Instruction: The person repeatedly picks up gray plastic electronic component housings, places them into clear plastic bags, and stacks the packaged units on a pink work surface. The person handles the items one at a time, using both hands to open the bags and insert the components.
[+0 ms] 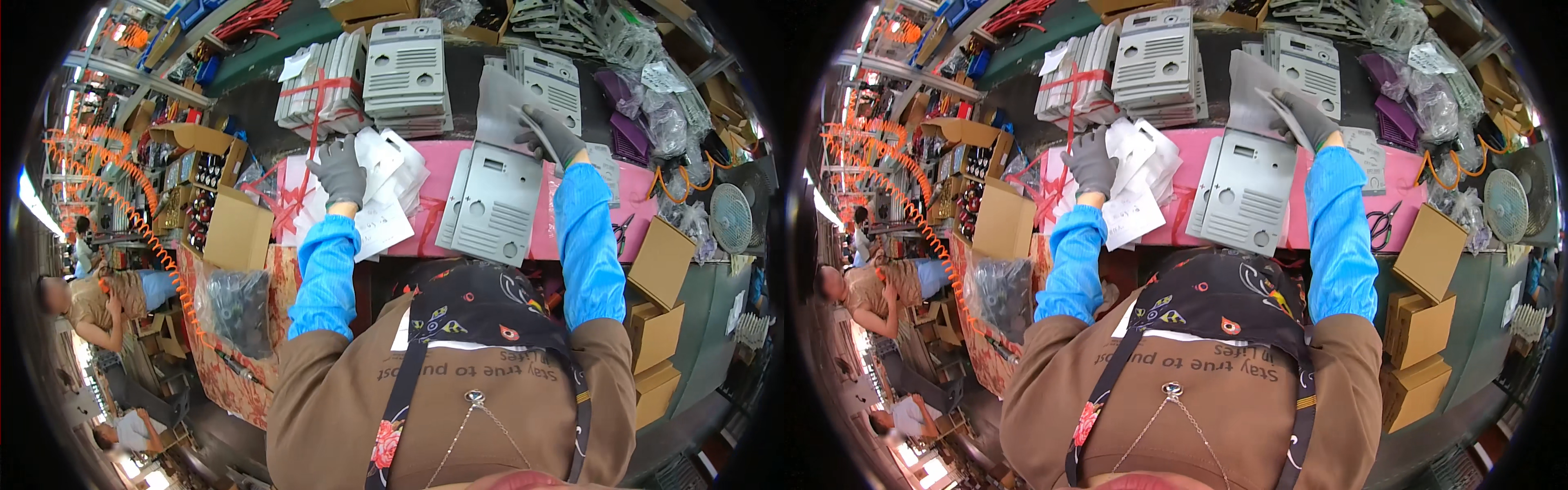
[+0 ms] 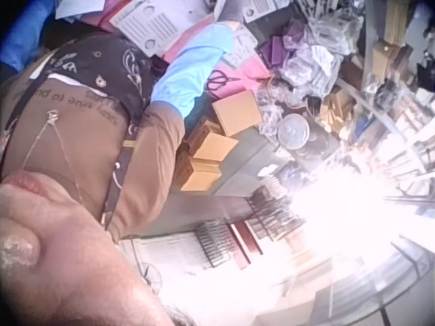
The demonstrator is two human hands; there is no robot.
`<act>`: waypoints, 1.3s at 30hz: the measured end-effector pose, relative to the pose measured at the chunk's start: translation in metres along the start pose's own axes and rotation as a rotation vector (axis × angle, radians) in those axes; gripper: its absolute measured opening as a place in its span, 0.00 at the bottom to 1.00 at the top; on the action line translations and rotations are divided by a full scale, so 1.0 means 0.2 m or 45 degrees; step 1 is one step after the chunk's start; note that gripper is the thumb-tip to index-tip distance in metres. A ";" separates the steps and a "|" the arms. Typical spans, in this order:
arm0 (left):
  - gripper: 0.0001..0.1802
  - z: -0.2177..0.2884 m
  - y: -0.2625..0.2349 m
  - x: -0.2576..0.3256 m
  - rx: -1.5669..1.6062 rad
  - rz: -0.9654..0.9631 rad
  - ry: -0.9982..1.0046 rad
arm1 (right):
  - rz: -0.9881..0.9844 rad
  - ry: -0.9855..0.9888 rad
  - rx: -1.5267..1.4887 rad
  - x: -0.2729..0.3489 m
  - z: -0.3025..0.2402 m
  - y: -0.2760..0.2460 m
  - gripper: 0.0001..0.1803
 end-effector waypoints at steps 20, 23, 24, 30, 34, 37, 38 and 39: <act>0.37 1.67 0.33 -0.49 0.614 -0.950 0.978 | 0.281 -0.256 -0.717 0.99 0.28 -0.20 0.24; 0.37 1.65 0.74 -0.64 0.404 -0.813 0.970 | 0.304 -0.236 -0.734 1.05 0.44 -0.17 0.24; 0.36 1.66 0.70 -0.66 0.407 -0.777 0.967 | 0.338 -0.229 -0.772 1.04 0.51 -0.17 0.24; 0.30 1.56 0.08 -0.69 0.665 -0.538 0.830 | 1.019 -0.586 -0.177 1.10 0.43 -0.21 0.17; 0.25 1.30 -0.38 -0.26 1.542 -0.549 0.692 | 1.586 -1.025 0.852 1.31 0.12 0.03 0.12; 0.18 1.24 -0.39 0.19 1.991 -1.254 0.359 | 1.512 -1.448 1.181 1.38 0.01 0.31 0.14; 0.17 1.21 -0.38 0.27 2.080 -1.316 0.334 | 1.404 -1.562 1.233 1.40 0.00 0.40 0.17; 0.15 1.20 -0.38 0.33 2.171 -1.379 0.312 | 1.365 -1.623 1.272 1.40 0.01 0.45 0.16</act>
Point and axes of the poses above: each hand's wrist, its own x-axis away from the middle knuckle, its own y-axis out of the palm, z = x × y, the point moved 10 cm from there along -x, towards the middle knuckle, and after that the axes turned 7 degrees about y, right-handed, at the moved point
